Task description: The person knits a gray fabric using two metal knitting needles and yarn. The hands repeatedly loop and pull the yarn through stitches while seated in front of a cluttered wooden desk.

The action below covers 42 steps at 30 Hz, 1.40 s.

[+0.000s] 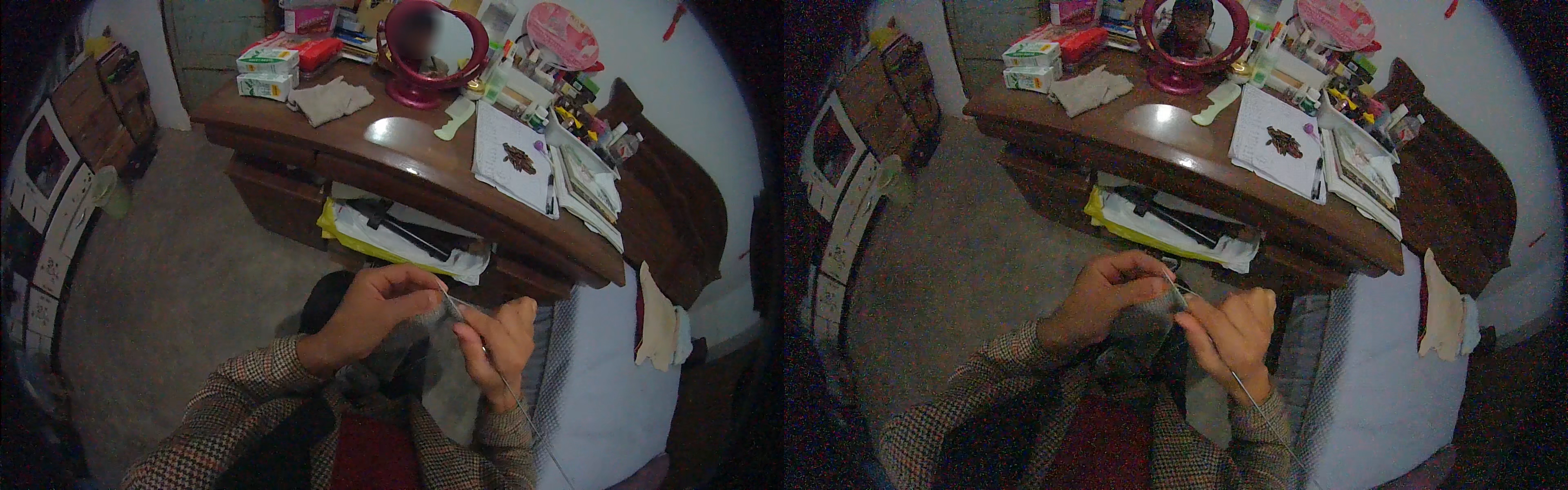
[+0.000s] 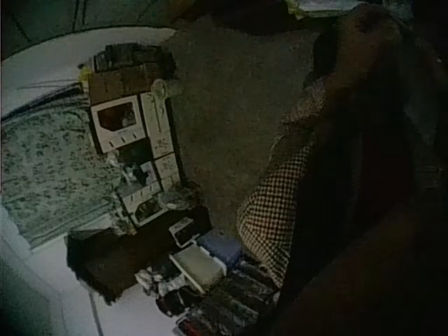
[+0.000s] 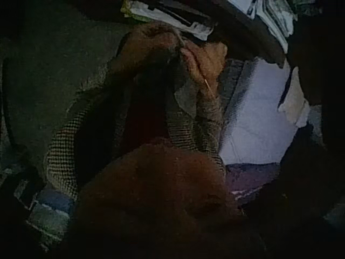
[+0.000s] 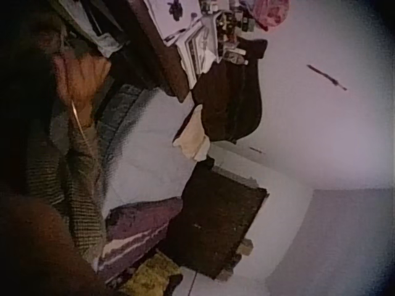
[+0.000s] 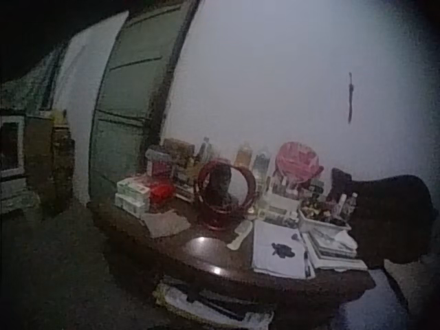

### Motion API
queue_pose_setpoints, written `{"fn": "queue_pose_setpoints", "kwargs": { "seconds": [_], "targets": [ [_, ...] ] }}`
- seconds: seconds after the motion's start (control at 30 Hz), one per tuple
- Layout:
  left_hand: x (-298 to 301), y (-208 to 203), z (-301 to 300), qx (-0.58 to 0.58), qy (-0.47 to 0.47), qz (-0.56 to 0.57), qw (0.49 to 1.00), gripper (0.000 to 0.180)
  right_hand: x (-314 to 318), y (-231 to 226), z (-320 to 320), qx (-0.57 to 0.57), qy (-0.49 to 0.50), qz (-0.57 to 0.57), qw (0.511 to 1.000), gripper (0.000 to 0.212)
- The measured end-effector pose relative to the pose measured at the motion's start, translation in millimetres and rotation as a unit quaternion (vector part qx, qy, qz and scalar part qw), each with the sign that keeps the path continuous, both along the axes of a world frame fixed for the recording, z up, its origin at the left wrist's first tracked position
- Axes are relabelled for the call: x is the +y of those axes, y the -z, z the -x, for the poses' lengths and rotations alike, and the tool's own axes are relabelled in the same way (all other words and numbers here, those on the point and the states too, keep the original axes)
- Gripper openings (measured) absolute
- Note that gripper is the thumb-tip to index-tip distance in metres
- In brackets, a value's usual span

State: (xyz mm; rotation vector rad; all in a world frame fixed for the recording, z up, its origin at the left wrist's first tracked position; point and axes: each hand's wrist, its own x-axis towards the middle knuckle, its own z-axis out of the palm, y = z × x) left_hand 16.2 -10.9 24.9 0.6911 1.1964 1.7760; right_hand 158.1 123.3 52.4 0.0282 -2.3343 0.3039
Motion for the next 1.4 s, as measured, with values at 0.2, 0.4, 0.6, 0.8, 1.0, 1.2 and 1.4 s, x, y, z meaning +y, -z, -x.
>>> {"fn": "queue_pose_setpoints", "kwargs": {
  "seconds": [0.2, 0.4, 0.6, 0.8, 1.0, 1.2, 1.4],
  "targets": [
    [3.6, 6.0, -3.7, -0.076, -0.030, -0.031, 0.996, 0.014, -2.7, 7.4, -2.3, 0.010, -0.002, 0.015, 1.000, 0.015],
    [3.3, 9.8, -7.4, -0.134, -0.042, -0.059, 0.988, 0.012, -12.4, 2.3, -0.9, 0.004, 0.018, 0.007, 1.000, 0.013],
    [2.1, 7.7, -7.1, -0.115, -0.042, -0.054, 0.991, 0.011, -12.4, 1.7, -5.0, 0.002, 0.021, 0.017, 1.000, 0.012],
    [2.8, 8.5, -6.1, -0.088, -0.039, -0.054, 0.994, 0.011, -13.9, 7.4, -0.3, 0.015, 0.050, -0.021, 0.998, 0.014],
    [2.7, 8.9, -9.9, 0.017, 0.009, -0.033, 0.999, 0.013, 0.3, -3.7, 22.6, -0.099, -0.020, 0.136, 0.986, 0.043],
    [3.1, 15.0, -7.0, 0.074, -0.015, -0.027, 0.997, 0.014, -6.9, -14.7, 17.0, -0.007, 0.002, 0.053, 0.999, 0.044],
    [2.2, 7.2, -3.9, 0.021, -0.056, -0.042, 0.997, 0.015, 6.2, 0.9, -1.8, -0.026, 0.002, 0.074, 0.997, 0.021]
  ]
}}
